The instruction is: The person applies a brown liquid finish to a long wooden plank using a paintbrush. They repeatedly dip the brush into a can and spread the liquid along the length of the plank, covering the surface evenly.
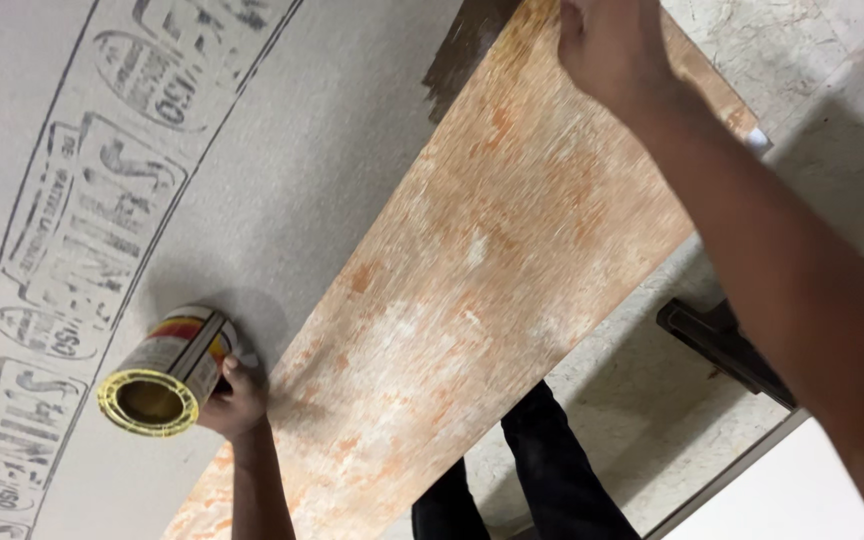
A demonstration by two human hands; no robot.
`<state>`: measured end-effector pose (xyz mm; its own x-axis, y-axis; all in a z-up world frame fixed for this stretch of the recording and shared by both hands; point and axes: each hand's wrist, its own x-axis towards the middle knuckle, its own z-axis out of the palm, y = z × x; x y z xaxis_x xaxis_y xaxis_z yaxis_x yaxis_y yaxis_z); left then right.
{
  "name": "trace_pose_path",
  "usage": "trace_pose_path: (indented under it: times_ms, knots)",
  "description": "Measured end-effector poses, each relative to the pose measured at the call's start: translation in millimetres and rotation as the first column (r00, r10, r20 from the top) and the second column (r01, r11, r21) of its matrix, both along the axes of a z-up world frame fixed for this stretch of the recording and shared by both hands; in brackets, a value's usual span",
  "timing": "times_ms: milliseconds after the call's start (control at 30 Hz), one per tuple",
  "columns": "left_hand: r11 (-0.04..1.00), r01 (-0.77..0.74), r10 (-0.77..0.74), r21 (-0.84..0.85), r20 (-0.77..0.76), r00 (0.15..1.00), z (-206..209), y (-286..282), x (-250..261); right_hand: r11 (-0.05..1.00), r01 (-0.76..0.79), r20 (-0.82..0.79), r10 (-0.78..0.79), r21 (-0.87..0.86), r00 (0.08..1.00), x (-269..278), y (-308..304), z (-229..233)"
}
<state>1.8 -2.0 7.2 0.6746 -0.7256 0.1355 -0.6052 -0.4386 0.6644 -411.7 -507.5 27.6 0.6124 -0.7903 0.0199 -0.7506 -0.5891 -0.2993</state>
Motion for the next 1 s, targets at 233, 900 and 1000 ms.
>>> trace_pose_path:
  times_ms: [233, 900, 1000]
  knots:
    - [0.985, -0.041, -0.001, -0.169, -0.242, 0.97, 2, -7, -7, 0.99, -0.135, 0.178, 0.141, -0.047, 0.974, 73, 100, 56]
    - [0.996, 0.003, -0.016, -0.093, -0.134, 0.991, 21, -25, -9, 0.998, 0.024, 0.247, -0.008, -0.06, 0.969, 86, 162, 69]
    - [0.988, 0.003, -0.034, -0.151, -0.202, 0.979, 17, -18, -8, 0.956, 0.18, 0.171, -0.142, -0.234, 0.975, 77, 130, 71]
